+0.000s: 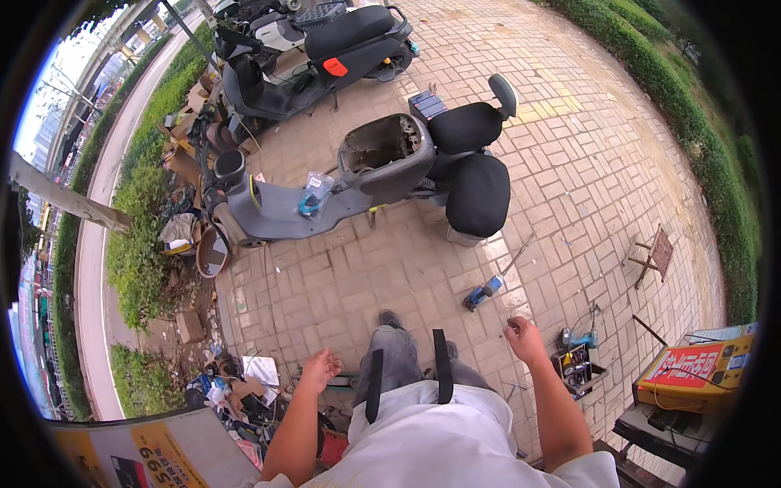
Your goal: The person removes the seat of an electric scooter using a power drill, then inspects and manipulates internal wiring and components. They retrieve a cable from the workshop and connect it to the scooter's internal system, then use a screwdriver on the handlebar area.
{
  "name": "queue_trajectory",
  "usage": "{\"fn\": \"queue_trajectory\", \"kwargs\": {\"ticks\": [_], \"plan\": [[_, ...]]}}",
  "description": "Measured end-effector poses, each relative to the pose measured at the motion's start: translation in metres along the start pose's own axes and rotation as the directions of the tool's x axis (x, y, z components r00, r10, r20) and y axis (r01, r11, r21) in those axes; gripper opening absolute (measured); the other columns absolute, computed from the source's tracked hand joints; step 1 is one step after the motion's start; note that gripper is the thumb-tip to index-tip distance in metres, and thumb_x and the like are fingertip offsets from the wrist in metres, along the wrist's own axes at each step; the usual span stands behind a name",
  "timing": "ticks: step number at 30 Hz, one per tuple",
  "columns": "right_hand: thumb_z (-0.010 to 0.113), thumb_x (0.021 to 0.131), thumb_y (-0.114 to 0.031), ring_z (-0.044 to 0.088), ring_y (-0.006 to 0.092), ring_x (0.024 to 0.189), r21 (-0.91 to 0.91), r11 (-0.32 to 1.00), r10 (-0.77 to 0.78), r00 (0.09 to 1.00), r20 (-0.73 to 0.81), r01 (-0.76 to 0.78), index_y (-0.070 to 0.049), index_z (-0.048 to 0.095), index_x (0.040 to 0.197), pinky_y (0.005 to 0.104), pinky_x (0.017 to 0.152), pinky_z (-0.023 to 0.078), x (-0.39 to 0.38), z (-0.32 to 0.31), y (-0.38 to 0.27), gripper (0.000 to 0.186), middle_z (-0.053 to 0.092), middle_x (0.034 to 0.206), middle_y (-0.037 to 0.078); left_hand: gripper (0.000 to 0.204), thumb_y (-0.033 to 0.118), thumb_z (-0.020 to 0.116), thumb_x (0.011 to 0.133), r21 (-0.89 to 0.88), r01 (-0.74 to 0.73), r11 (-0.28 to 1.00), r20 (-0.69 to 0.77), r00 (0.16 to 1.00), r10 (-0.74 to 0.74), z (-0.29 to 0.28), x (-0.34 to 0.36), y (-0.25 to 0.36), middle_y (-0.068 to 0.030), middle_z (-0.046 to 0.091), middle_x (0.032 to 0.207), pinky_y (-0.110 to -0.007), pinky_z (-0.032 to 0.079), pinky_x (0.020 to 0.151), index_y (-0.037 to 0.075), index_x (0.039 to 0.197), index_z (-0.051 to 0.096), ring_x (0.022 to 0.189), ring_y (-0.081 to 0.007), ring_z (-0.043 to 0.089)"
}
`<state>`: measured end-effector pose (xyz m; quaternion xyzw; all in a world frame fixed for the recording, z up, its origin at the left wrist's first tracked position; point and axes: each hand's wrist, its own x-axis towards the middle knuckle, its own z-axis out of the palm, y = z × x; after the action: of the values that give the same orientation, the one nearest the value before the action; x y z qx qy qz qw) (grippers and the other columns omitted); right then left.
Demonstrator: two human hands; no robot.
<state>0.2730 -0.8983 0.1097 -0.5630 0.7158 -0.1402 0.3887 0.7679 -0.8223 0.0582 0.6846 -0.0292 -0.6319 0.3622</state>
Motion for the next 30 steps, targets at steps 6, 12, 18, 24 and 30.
{"fn": "queue_trajectory", "kwargs": {"ticks": [6, 12, 18, 24, 30], "plan": [[0.063, 0.079, -0.026, 0.065, 0.0310, 0.090, -0.141, 0.961, 0.259, 0.949, 0.180, -0.236, 0.003, 0.063, 0.105, 0.0360, 0.081, 0.051, 0.065, 0.056, -0.007, 0.039, 0.066, 0.100, 0.020, 0.027, 0.032, 0.050, 0.093, -0.263, -0.105, 0.959, 0.024, 0.993, 0.115, 0.068, 0.189, 0.200, -0.0065, 0.061, 0.092, -0.033, 0.048, 0.063, 0.008, 0.107, 0.053, 0.073, -0.0180, 0.056], [0.062, 0.079, -0.029, 0.062, 0.0334, 0.097, -0.380, 0.825, 0.542, 0.775, 0.325, -0.418, -0.002, 0.065, 0.104, 0.0387, 0.085, 0.049, 0.034, 0.070, -0.010, 0.037, 0.066, 0.101, 0.020, 0.027, 0.028, 0.059, 0.089, 0.145, 0.056, 0.988, 0.038, 0.997, -0.063, 0.140, 0.357, 0.355, -0.0064, 0.053, 0.102, -0.031, 0.050, 0.056, 0.007, 0.106, 0.055, 0.068, -0.0198, 0.056], [0.061, 0.080, -0.026, 0.064, 0.0333, 0.092, -0.273, 0.721, 0.683, 0.720, 0.121, -0.637, -0.001, 0.064, 0.103, 0.0372, 0.081, 0.050, 0.076, 0.053, -0.147, 0.035, 0.066, 0.096, 0.021, 0.025, 0.022, 0.062, 0.087, 0.460, 0.334, 0.823, 0.156, 0.882, -0.445, 0.149, 0.465, 0.388, -0.0076, 0.057, 0.094, -0.028, 0.049, 0.047, 0.004, 0.103, 0.057, 0.064, -0.0220, 0.062], [0.061, 0.080, -0.023, 0.065, 0.0331, 0.087, -0.232, 0.657, 0.753, 0.642, 0.147, -0.717, 0.000, 0.064, 0.103, 0.0375, 0.077, 0.051, 0.122, 0.058, -0.204, 0.033, 0.066, 0.091, 0.021, 0.025, 0.009, 0.063, 0.083, 0.554, 0.245, 0.795, 0.289, 0.840, -0.460, 0.142, 0.458, 0.393, -0.0025, 0.058, 0.092, -0.028, 0.051, 0.064, 0.007, 0.107, 0.054, 0.078, -0.0172, 0.063], [0.061, 0.081, -0.025, 0.066, 0.0315, 0.085, -0.235, 0.697, 0.716, 0.673, 0.184, -0.678, 0.001, 0.061, 0.107, 0.0365, 0.076, 0.051, 0.153, 0.068, -0.219, 0.037, 0.067, 0.088, 0.021, 0.034, -0.009, 0.060, 0.075, 0.378, -0.213, 0.901, 0.422, 0.906, 0.038, 0.136, 0.428, 0.395, -0.0026, 0.056, 0.095, -0.025, 0.046, 0.069, 0.007, 0.104, 0.052, 0.077, -0.0109, 0.056]]}}
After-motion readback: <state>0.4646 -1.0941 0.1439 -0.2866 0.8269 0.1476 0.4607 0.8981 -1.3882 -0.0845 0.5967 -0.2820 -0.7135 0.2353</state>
